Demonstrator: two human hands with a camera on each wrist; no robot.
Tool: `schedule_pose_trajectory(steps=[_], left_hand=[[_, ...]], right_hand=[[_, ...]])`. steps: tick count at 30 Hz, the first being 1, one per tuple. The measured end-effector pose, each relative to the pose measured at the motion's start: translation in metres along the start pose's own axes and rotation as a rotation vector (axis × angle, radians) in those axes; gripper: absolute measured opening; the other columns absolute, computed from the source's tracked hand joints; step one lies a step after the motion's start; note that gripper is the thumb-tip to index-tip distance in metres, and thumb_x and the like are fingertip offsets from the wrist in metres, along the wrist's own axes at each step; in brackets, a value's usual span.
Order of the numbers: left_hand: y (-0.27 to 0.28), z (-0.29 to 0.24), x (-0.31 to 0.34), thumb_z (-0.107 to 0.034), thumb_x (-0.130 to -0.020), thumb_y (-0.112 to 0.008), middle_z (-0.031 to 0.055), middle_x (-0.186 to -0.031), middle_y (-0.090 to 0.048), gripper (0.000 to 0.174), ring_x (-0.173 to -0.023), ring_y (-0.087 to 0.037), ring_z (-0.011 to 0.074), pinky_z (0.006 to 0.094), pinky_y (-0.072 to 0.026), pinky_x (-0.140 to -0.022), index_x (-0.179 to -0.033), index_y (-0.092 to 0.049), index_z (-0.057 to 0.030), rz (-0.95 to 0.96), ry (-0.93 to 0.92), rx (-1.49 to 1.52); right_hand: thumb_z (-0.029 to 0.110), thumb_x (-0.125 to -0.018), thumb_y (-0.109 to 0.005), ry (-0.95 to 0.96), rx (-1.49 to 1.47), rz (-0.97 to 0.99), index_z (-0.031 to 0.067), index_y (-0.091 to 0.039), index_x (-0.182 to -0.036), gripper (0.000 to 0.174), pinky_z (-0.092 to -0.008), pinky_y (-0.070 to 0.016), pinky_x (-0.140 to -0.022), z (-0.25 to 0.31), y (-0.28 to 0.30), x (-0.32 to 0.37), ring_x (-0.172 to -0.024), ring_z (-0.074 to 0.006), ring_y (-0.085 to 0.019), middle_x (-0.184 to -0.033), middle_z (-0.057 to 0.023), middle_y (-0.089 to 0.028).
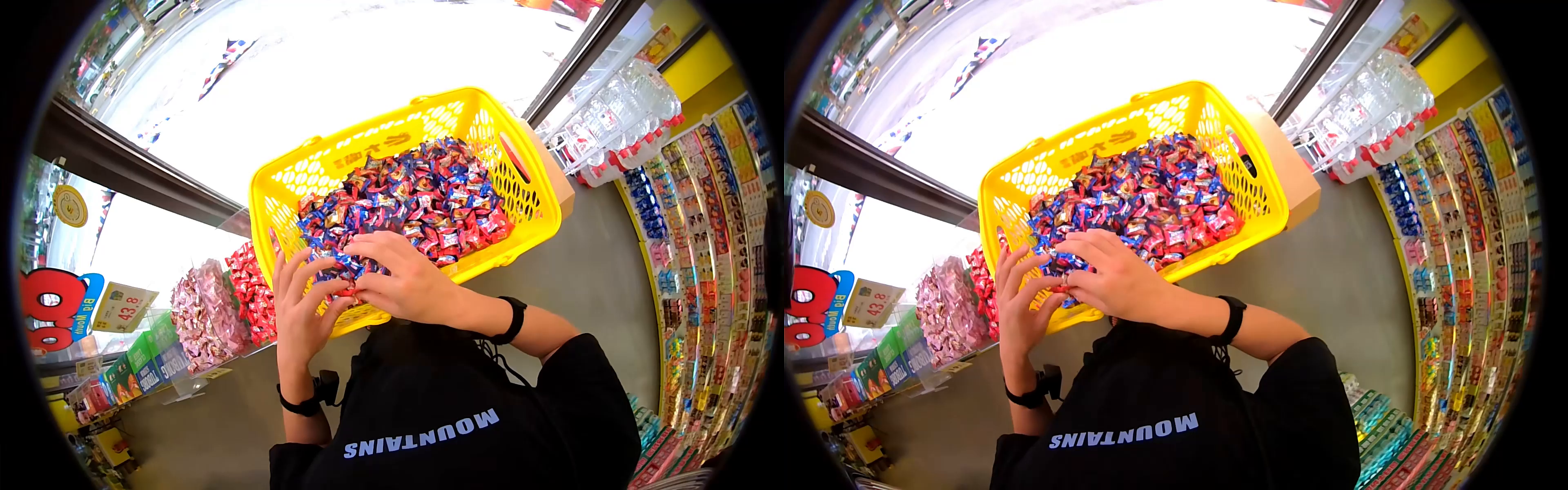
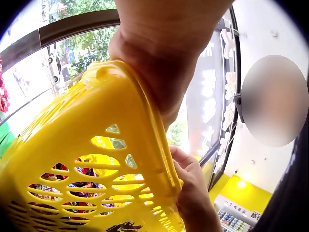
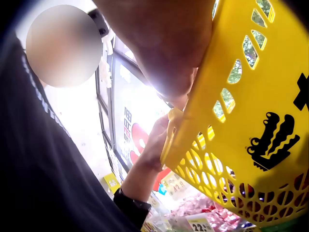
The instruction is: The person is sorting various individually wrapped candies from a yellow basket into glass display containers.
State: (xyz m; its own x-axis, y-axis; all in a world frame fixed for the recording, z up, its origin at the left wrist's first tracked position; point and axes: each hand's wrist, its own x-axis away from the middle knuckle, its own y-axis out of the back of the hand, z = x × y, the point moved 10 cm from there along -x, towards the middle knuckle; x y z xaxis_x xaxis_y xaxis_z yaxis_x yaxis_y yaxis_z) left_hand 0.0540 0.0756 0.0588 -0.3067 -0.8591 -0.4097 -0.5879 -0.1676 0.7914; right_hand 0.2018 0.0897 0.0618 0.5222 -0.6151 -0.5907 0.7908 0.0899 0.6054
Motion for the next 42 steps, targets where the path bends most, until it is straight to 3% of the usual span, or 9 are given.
schedule_pose_trajectory(steps=[12, 15, 21, 25, 28, 31, 34, 38, 42], left_hand=[[0.003, 0.003, 0.002, -0.032, -0.070, -0.095, -0.0028, -0.125, -0.074, 0.031, -0.136, -0.057, 0.0316, 0.0599, -0.0348, -0.124, -0.098, -0.086, -0.0233, -0.017, 0.016, 0.005], [0.003, 0.005, 0.001, -0.029, -0.071, -0.094, -0.0031, -0.125, -0.074, 0.030, -0.137, -0.057, 0.0313, 0.0591, -0.0347, -0.124, -0.099, -0.086, -0.0240, -0.022, 0.056, 0.000], [0.010, 0.009, 0.011, -0.023, -0.071, -0.093, -0.0045, -0.121, -0.076, 0.030, -0.136, -0.058, 0.0308, 0.0580, -0.0341, -0.124, -0.100, -0.087, -0.0257, -0.121, 0.063, -0.017], [0.040, 0.019, 0.027, -0.013, -0.075, -0.091, 0.0031, -0.123, -0.075, 0.020, -0.137, -0.057, 0.0346, 0.0561, -0.0377, -0.122, -0.094, -0.083, -0.0143, -0.256, 0.106, -0.131], [0.080, 0.071, 0.067, -0.007, -0.082, -0.088, 0.0100, -0.127, -0.072, 0.017, -0.138, -0.056, 0.0377, 0.0519, -0.0450, -0.116, -0.096, -0.080, -0.0093, -0.427, 0.315, -0.220], [0.097, 0.120, 0.107, -0.023, -0.086, -0.088, 0.0081, -0.139, -0.066, 0.016, -0.144, -0.049, 0.0379, 0.0617, -0.0256, -0.126, -0.094, -0.080, -0.0113, -0.382, 0.489, -0.535], [0.088, 0.170, 0.152, -0.030, -0.081, -0.091, 0.0044, -0.146, -0.060, 0.015, -0.149, -0.042, 0.0347, 0.0703, -0.0143, -0.127, -0.088, -0.083, -0.0198, -0.244, 0.658, -0.681], [0.074, 0.200, 0.182, -0.033, -0.078, -0.092, 0.0033, -0.150, -0.058, 0.012, -0.155, -0.036, 0.0329, 0.0728, -0.0056, -0.131, -0.081, -0.085, -0.0241, -0.196, 0.674, -0.708], [0.068, 0.214, 0.183, -0.037, -0.082, -0.088, 0.0038, -0.155, -0.056, 0.013, -0.155, -0.036, 0.0336, 0.0731, -0.0081, -0.128, -0.089, -0.087, -0.0257, -0.163, 0.686, -0.713]], right_hand=[[0.015, -0.083, -0.085, 0.009, 0.051, 0.072, 0.0084, -0.076, -0.098, 0.019, -0.0556, -0.0442, -0.116, 0.001, -0.004, -0.004, -0.139, -0.0367, -0.055, -0.143, -0.0144, -0.061], [0.015, -0.085, -0.077, -0.032, 0.058, 0.000, 0.0070, -0.071, -0.085, 0.010, -0.0570, -0.0407, -0.118, 0.001, 0.006, -0.005, -0.139, -0.0343, -0.054, -0.140, -0.0129, -0.063], [0.013, -0.084, -0.082, -0.053, 0.007, 0.021, 0.0080, -0.074, -0.103, 0.021, -0.0566, -0.0432, -0.117, -0.002, 0.003, -0.005, -0.139, -0.0373, -0.054, -0.143, -0.0153, -0.061], [0.014, -0.085, -0.084, -0.159, 0.058, 0.086, 0.0065, -0.076, -0.110, 0.027, -0.0498, -0.0480, -0.113, -0.005, -0.004, -0.009, -0.134, -0.0387, -0.058, -0.143, -0.0174, -0.061], [0.010, -0.083, -0.084, -0.182, 0.056, 0.114, 0.0057, -0.076, -0.107, 0.025, -0.0490, -0.0493, -0.112, -0.009, -0.009, -0.005, -0.134, -0.0390, -0.059, -0.143, -0.0183, -0.061], [0.008, -0.084, -0.084, -0.192, 0.077, 0.119, 0.0058, -0.077, -0.105, 0.022, -0.0499, -0.0502, -0.110, -0.012, -0.011, -0.006, -0.132, -0.0405, -0.060, -0.143, -0.0194, -0.062], [0.009, -0.085, -0.084, -0.222, 0.097, 0.130, 0.0055, -0.077, -0.105, 0.022, -0.0499, -0.0505, -0.108, -0.014, -0.013, -0.007, -0.129, -0.0419, -0.061, -0.142, -0.0200, -0.062], [0.008, -0.085, -0.083, -0.268, 0.125, 0.139, 0.0060, -0.079, -0.107, 0.023, -0.0494, -0.0489, -0.110, -0.018, -0.015, -0.004, -0.133, -0.0406, -0.059, -0.145, -0.0206, -0.061], [0.008, -0.086, -0.082, -0.305, 0.198, 0.159, 0.0053, -0.079, -0.111, 0.025, -0.0490, -0.0471, -0.114, -0.017, -0.015, -0.005, -0.137, -0.0407, -0.058, -0.149, -0.0212, -0.059]])
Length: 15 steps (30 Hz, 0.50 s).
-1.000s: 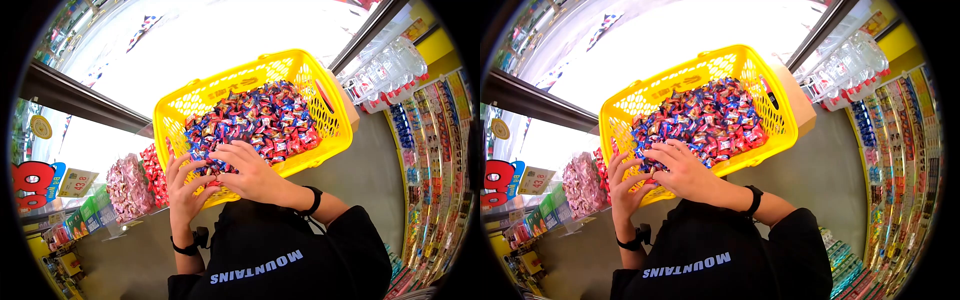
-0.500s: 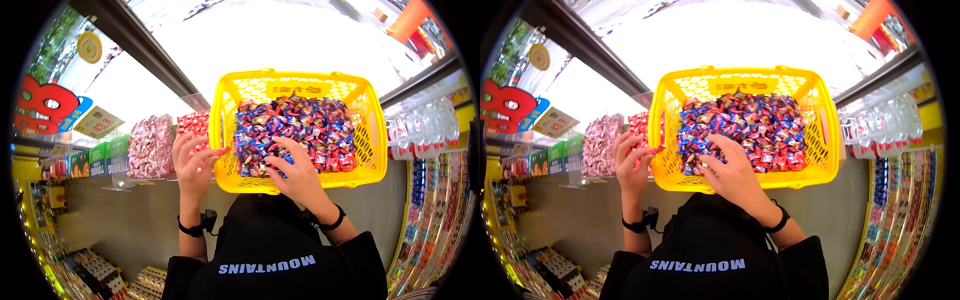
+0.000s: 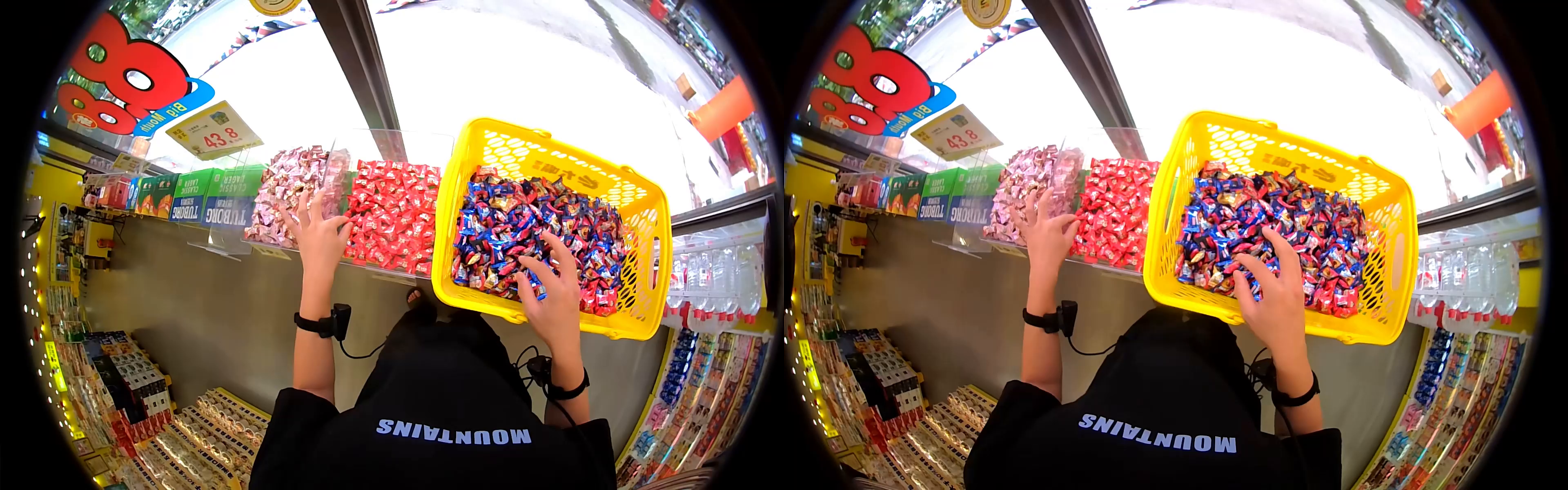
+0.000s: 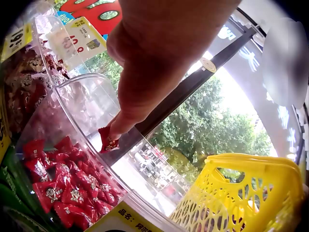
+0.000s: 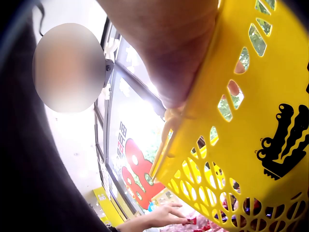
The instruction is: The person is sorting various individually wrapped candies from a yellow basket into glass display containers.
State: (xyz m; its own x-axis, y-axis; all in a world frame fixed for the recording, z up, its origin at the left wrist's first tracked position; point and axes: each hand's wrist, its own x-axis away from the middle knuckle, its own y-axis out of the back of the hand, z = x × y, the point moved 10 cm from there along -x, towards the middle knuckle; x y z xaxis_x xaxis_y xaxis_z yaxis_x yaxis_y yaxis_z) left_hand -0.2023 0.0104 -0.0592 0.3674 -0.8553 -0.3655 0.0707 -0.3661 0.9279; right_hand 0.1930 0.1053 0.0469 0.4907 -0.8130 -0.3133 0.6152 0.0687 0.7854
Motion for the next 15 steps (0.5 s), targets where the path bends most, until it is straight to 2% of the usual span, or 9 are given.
schedule_pose_trajectory(steps=[3, 9, 13, 15], left_hand=[[0.003, -0.005, -0.010, -0.037, -0.083, -0.088, 0.0035, -0.157, -0.054, 0.016, -0.155, -0.036, 0.0345, 0.0738, -0.0086, -0.128, -0.094, -0.087, -0.0263, -0.061, -0.032, 0.021], [-0.006, -0.002, -0.012, -0.034, -0.087, -0.085, 0.0067, -0.158, -0.052, 0.025, -0.155, -0.035, 0.0366, 0.0748, -0.0096, -0.127, -0.112, -0.084, -0.0270, -0.027, -0.061, 0.002], [0.006, -0.011, -0.010, -0.032, -0.089, -0.084, 0.0091, -0.157, -0.053, 0.029, -0.154, -0.036, 0.0371, 0.0736, -0.0141, -0.126, -0.117, -0.082, -0.0256, -0.050, -0.088, 0.076], [0.021, -0.026, -0.009, -0.030, -0.090, -0.084, 0.0112, -0.155, -0.055, 0.034, -0.152, -0.040, 0.0378, 0.0694, -0.0190, -0.126, -0.123, -0.080, -0.0232, -0.065, -0.129, 0.143]], right_hand=[[0.008, -0.087, -0.082, -0.030, -0.005, -0.009, 0.0047, -0.079, -0.112, 0.026, -0.0497, -0.0466, -0.115, -0.003, -0.001, 0.001, -0.138, -0.0412, -0.057, -0.150, -0.0219, -0.058], [0.009, -0.088, -0.081, -0.043, 0.076, -0.050, 0.0046, -0.079, -0.114, 0.027, -0.0495, -0.0470, -0.115, -0.005, 0.000, 0.002, -0.138, -0.0412, -0.057, -0.150, -0.0224, -0.059], [0.009, -0.088, -0.081, -0.070, 0.086, -0.069, 0.0050, -0.079, -0.114, 0.026, -0.0495, -0.0472, -0.115, -0.005, -0.001, 0.002, -0.136, -0.0412, -0.059, -0.149, -0.0220, -0.060], [0.010, -0.088, -0.081, -0.089, 0.095, -0.081, 0.0054, -0.079, -0.113, 0.026, -0.0499, -0.0475, -0.114, -0.006, 0.001, 0.002, -0.136, -0.0413, -0.059, -0.149, -0.0215, -0.061]])
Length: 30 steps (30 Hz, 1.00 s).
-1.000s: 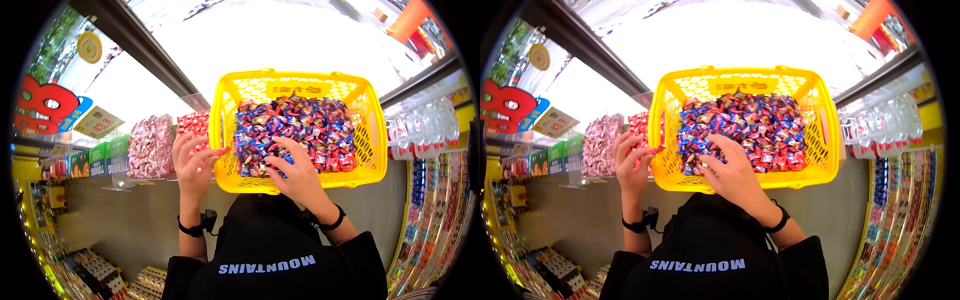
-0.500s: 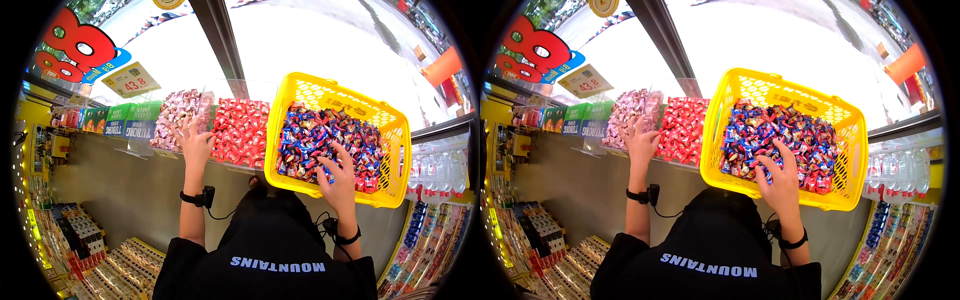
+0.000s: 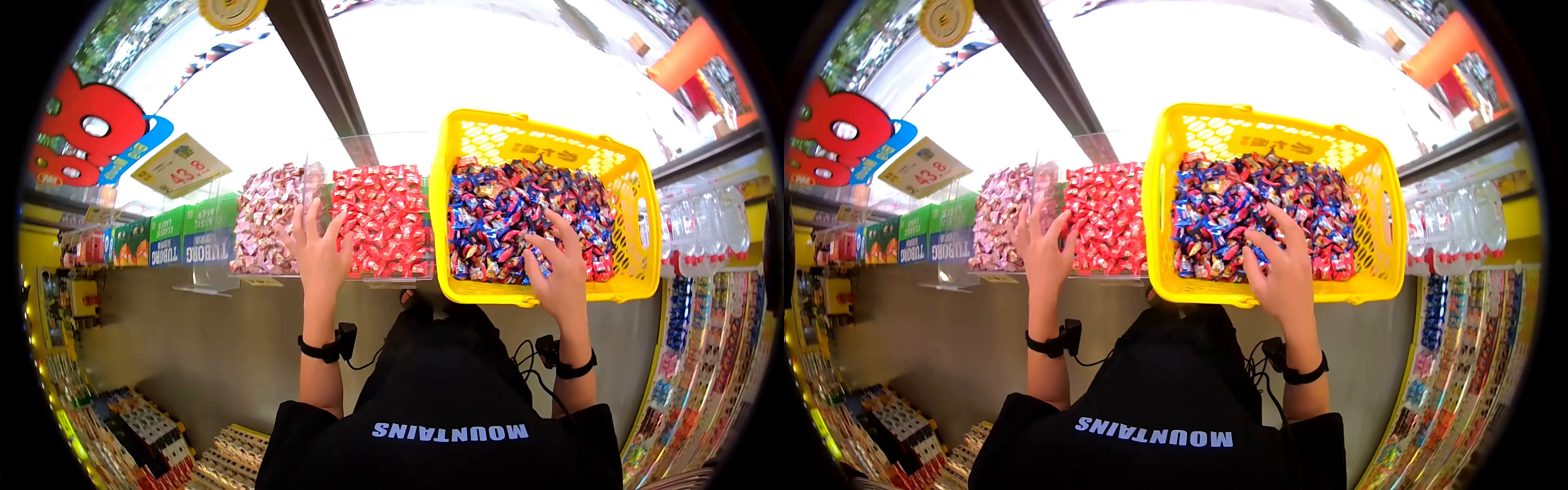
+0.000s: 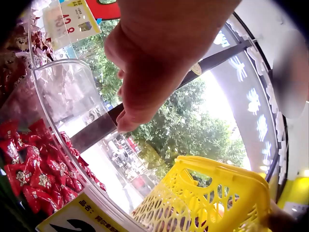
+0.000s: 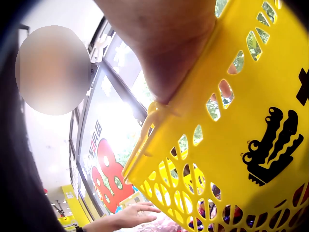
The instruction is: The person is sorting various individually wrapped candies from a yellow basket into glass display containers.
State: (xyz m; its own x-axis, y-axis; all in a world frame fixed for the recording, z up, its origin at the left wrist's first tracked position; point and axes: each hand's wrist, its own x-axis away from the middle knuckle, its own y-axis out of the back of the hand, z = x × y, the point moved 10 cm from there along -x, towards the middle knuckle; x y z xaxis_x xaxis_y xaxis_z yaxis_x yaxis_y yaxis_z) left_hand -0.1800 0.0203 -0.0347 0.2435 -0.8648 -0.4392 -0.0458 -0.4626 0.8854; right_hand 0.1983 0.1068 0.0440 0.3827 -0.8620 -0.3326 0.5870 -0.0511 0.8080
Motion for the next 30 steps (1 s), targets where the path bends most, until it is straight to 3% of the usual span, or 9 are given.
schedule_pose_trajectory(steps=[3, 6, 13, 15, 18, 22, 23, 30], left_hand=[[0.009, -0.031, -0.006, -0.024, -0.089, -0.084, 0.0126, -0.153, -0.056, 0.039, -0.150, -0.043, 0.0392, 0.0611, -0.0252, -0.127, -0.128, -0.078, -0.0189, 0.002, -0.057, 0.190], [0.020, -0.061, -0.014, -0.021, -0.089, -0.084, 0.0131, -0.153, -0.056, 0.042, -0.149, -0.043, 0.0403, 0.0584, -0.0285, -0.127, -0.130, -0.076, -0.0170, -0.008, -0.120, 0.313], [0.051, -0.143, -0.025, -0.028, -0.089, -0.083, 0.0129, -0.155, -0.055, 0.044, -0.153, -0.039, 0.0399, 0.0637, -0.0220, -0.129, -0.130, -0.075, -0.0159, 0.028, -0.296, 0.530], [0.060, -0.170, -0.025, -0.024, -0.090, -0.080, 0.0164, -0.154, -0.055, 0.045, -0.151, -0.041, 0.0418, 0.0614, -0.0252, -0.127, -0.133, -0.073, -0.0118, 0.050, -0.372, 0.526], [0.060, -0.197, -0.023, -0.030, -0.088, -0.084, 0.0127, -0.154, -0.054, 0.045, -0.152, -0.040, 0.0400, 0.0655, -0.0227, -0.129, -0.131, -0.075, -0.0180, 0.073, -0.389, 0.505], [0.080, -0.233, -0.034, -0.026, -0.085, -0.087, 0.0129, -0.154, -0.054, 0.050, -0.150, -0.041, 0.0413, 0.0653, -0.0251, -0.128, -0.132, -0.074, -0.0197, 0.104, -0.457, 0.432], [0.090, -0.241, -0.041, -0.016, -0.083, -0.087, 0.0146, -0.156, -0.054, 0.049, -0.152, -0.040, 0.0424, 0.0625, -0.0282, -0.128, -0.130, -0.074, -0.0162, 0.114, -0.472, 0.408], [0.137, -0.336, -0.097, -0.016, -0.085, -0.086, 0.0143, -0.157, -0.054, 0.045, -0.151, -0.043, 0.0426, 0.0630, -0.0297, -0.128, -0.129, -0.075, -0.0176, 0.102, -0.710, 0.262]], right_hand=[[0.012, -0.089, -0.081, -0.003, 0.001, -0.035, 0.0080, -0.079, -0.112, 0.024, -0.0493, -0.0501, -0.112, -0.001, 0.001, 0.001, -0.134, -0.0410, -0.060, -0.148, -0.0199, -0.061], [0.012, -0.089, -0.080, 0.013, 0.029, -0.059, 0.0080, -0.076, -0.110, 0.022, -0.0493, -0.0513, -0.111, 0.005, 0.005, 0.000, -0.131, -0.0412, -0.061, -0.145, -0.0192, -0.061], [0.013, -0.088, -0.078, 0.107, 0.026, -0.134, 0.0055, -0.073, -0.105, 0.020, -0.0491, -0.0523, -0.109, 0.009, 0.011, 0.002, -0.127, -0.0407, -0.063, -0.139, -0.0203, -0.063], [0.012, -0.088, -0.078, 0.124, 0.007, -0.148, 0.0044, -0.073, -0.105, 0.019, -0.0490, -0.0521, -0.108, 0.009, 0.011, 0.003, -0.128, -0.0394, -0.062, -0.137, -0.0196, -0.064], [0.011, -0.086, -0.081, 0.186, 0.002, -0.200, 0.0076, -0.075, -0.108, 0.023, -0.0471, -0.0540, -0.106, 0.012, 0.016, 0.007, -0.128, -0.0371, -0.064, -0.137, -0.0159, -0.066], [0.011, -0.086, -0.078, 0.299, -0.052, -0.164, 0.0042, -0.073, -0.103, 0.019, -0.0519, -0.0496, -0.110, 0.016, 0.031, 0.013, -0.127, -0.0359, -0.062, -0.134, -0.0159, -0.065], [0.011, -0.085, -0.078, 0.312, -0.053, -0.148, 0.0048, -0.073, -0.103, 0.020, -0.0533, -0.0486, -0.111, 0.015, 0.040, 0.015, -0.128, -0.0359, -0.061, -0.133, -0.0155, -0.066], [0.008, -0.085, -0.080, 0.238, 0.092, -0.334, 0.0073, -0.075, -0.107, 0.023, -0.0510, -0.0506, -0.110, -0.075, 0.137, 0.027, -0.126, -0.0365, -0.063, -0.132, -0.0144, -0.067]])
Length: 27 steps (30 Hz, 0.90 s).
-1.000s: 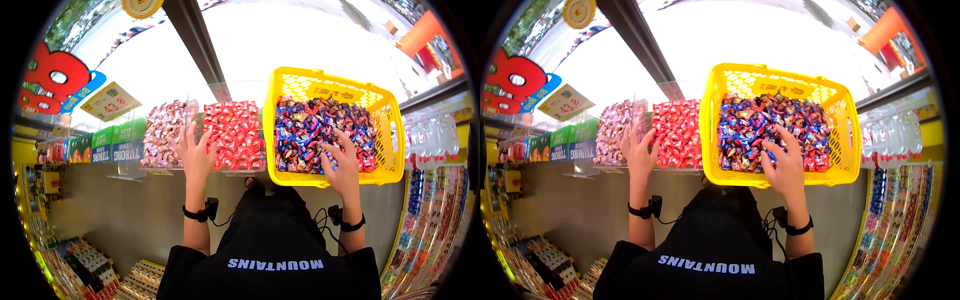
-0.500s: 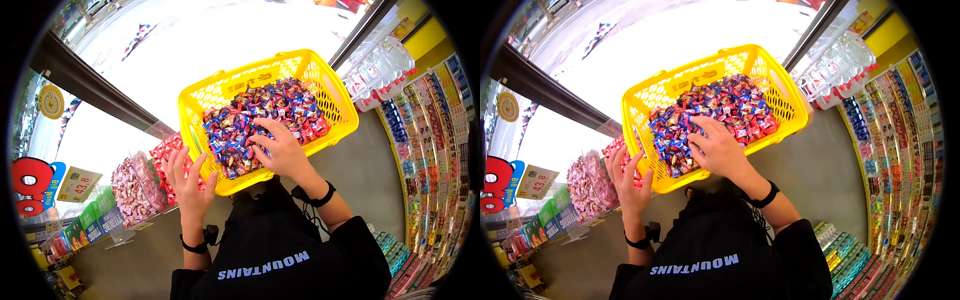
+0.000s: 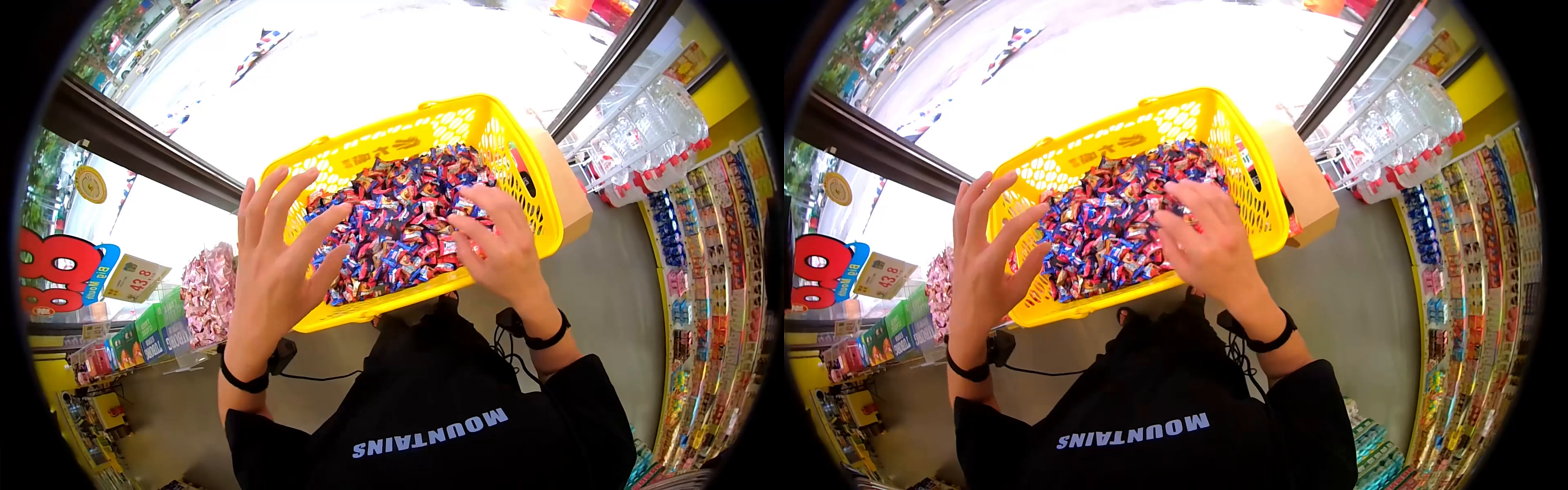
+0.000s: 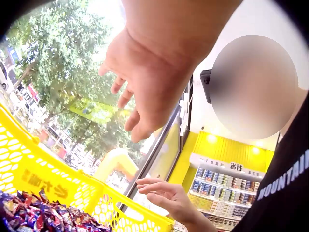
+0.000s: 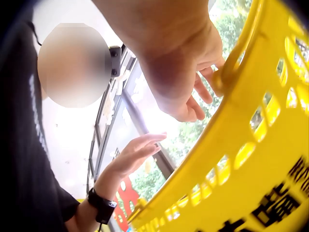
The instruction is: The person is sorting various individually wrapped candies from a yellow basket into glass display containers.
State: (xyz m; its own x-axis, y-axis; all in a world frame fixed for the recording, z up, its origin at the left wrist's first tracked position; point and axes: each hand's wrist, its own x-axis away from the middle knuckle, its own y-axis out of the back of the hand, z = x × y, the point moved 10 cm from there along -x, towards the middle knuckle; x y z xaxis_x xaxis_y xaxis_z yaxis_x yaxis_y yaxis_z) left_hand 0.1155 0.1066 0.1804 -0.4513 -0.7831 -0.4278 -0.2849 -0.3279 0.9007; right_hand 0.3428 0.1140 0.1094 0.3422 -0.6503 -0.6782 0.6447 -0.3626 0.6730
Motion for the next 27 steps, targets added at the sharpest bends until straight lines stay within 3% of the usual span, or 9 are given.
schedule_pose_trajectory(steps=[4, 8, 12, 15, 16, 19, 23, 26, 27], left_hand=[[-0.021, -0.044, -0.081, -0.019, -0.086, -0.084, 0.0143, -0.153, -0.057, 0.040, -0.148, -0.046, 0.0412, 0.0596, -0.0339, -0.126, -0.125, -0.076, -0.0172, 0.069, -0.225, 0.147], [-0.131, -0.070, -0.117, -0.025, -0.085, -0.083, 0.0149, -0.145, -0.060, 0.034, -0.144, -0.048, 0.0407, 0.0550, -0.0373, -0.124, -0.117, -0.079, -0.0163, 0.192, -0.392, 0.285], [-0.241, -0.105, -0.094, -0.034, -0.079, -0.087, 0.0155, -0.149, -0.057, 0.042, -0.149, -0.041, 0.0415, 0.0610, -0.0268, -0.128, -0.117, -0.082, -0.0178, 0.464, -0.506, 0.301], [-0.291, -0.124, -0.068, -0.041, -0.076, -0.090, 0.0139, -0.155, -0.052, 0.041, -0.156, -0.033, 0.0404, 0.0685, -0.0168, -0.130, -0.115, -0.084, -0.0270, 0.563, -0.578, 0.300], [-0.295, -0.128, -0.064, -0.042, -0.076, -0.090, 0.0110, -0.154, -0.052, 0.035, -0.156, -0.033, 0.0383, 0.0706, -0.0175, -0.129, -0.109, -0.086, -0.0308, 0.538, -0.580, 0.326], [-0.312, -0.135, -0.048, -0.039, -0.076, -0.089, 0.0105, -0.152, -0.055, 0.030, -0.156, -0.034, 0.0369, 0.0700, -0.0172, -0.130, -0.103, -0.087, -0.0273, 0.620, -0.609, 0.337], [-0.307, -0.139, -0.051, -0.036, -0.074, -0.087, 0.0094, -0.146, -0.061, 0.021, -0.154, -0.038, 0.0357, 0.0692, -0.0177, -0.130, -0.087, -0.087, -0.0197, 0.457, -0.644, 0.240], [-0.289, -0.125, -0.065, -0.039, -0.075, -0.086, 0.0096, -0.144, -0.064, 0.021, -0.154, -0.038, 0.0366, 0.0671, -0.0157, -0.131, -0.091, -0.087, -0.0249, 0.513, -0.583, 0.257], [-0.278, -0.120, -0.071, -0.040, -0.075, -0.087, 0.0104, -0.141, -0.063, 0.019, -0.153, -0.038, 0.0363, 0.0665, -0.0173, -0.131, -0.085, -0.087, -0.0238, 0.484, -0.565, 0.277]], right_hand=[[0.007, -0.085, -0.080, -0.103, 0.130, -0.041, 0.0072, -0.077, -0.107, 0.023, -0.0493, -0.0516, -0.109, -0.059, 0.022, 0.004, -0.126, -0.0364, -0.063, -0.133, -0.0146, -0.068], [0.008, -0.085, -0.081, -0.149, 0.163, -0.058, 0.0075, -0.077, -0.109, 0.025, -0.0486, -0.0504, -0.111, -0.083, 0.013, 0.012, -0.128, -0.0360, -0.063, -0.136, -0.0143, -0.068], [0.008, -0.084, -0.080, -0.140, 0.157, -0.058, 0.0083, -0.077, -0.110, 0.026, -0.0493, -0.0485, -0.113, -0.078, 0.011, 0.008, -0.131, -0.0350, -0.061, -0.138, -0.0133, -0.067], [0.008, -0.083, -0.080, -0.135, 0.181, -0.054, 0.0079, -0.076, -0.109, 0.026, -0.0509, -0.0478, -0.113, -0.079, 0.014, 0.010, -0.130, -0.0365, -0.061, -0.138, -0.0141, -0.066], [0.008, -0.083, -0.080, -0.140, 0.189, -0.061, 0.0076, -0.076, -0.109, 0.026, -0.0511, -0.0478, -0.113, -0.080, 0.014, 0.012, -0.130, -0.0369, -0.061, -0.139, -0.0145, -0.066], [0.008, -0.083, -0.080, -0.153, 0.197, -0.071, 0.0071, -0.076, -0.109, 0.026, -0.0514, -0.0479, -0.113, -0.081, 0.014, 0.016, -0.130, -0.0379, -0.061, -0.139, -0.0154, -0.066], [0.008, -0.084, -0.080, -0.166, 0.195, -0.070, 0.0067, -0.076, -0.110, 0.026, -0.0512, -0.0489, -0.112, -0.085, 0.014, 0.016, -0.129, -0.0386, -0.061, -0.139, -0.0161, -0.065], [0.009, -0.085, -0.080, -0.174, 0.192, -0.059, 0.0070, -0.075, -0.110, 0.026, -0.0508, -0.0496, -0.111, -0.084, 0.012, 0.016, -0.127, -0.0381, -0.062, -0.137, -0.0159, -0.066], [0.009, -0.086, -0.080, -0.173, 0.191, -0.054, 0.0072, -0.075, -0.110, 0.025, -0.0507, -0.0498, -0.110, -0.083, 0.011, 0.016, -0.127, -0.0378, -0.062, -0.136, -0.0158, -0.066]])
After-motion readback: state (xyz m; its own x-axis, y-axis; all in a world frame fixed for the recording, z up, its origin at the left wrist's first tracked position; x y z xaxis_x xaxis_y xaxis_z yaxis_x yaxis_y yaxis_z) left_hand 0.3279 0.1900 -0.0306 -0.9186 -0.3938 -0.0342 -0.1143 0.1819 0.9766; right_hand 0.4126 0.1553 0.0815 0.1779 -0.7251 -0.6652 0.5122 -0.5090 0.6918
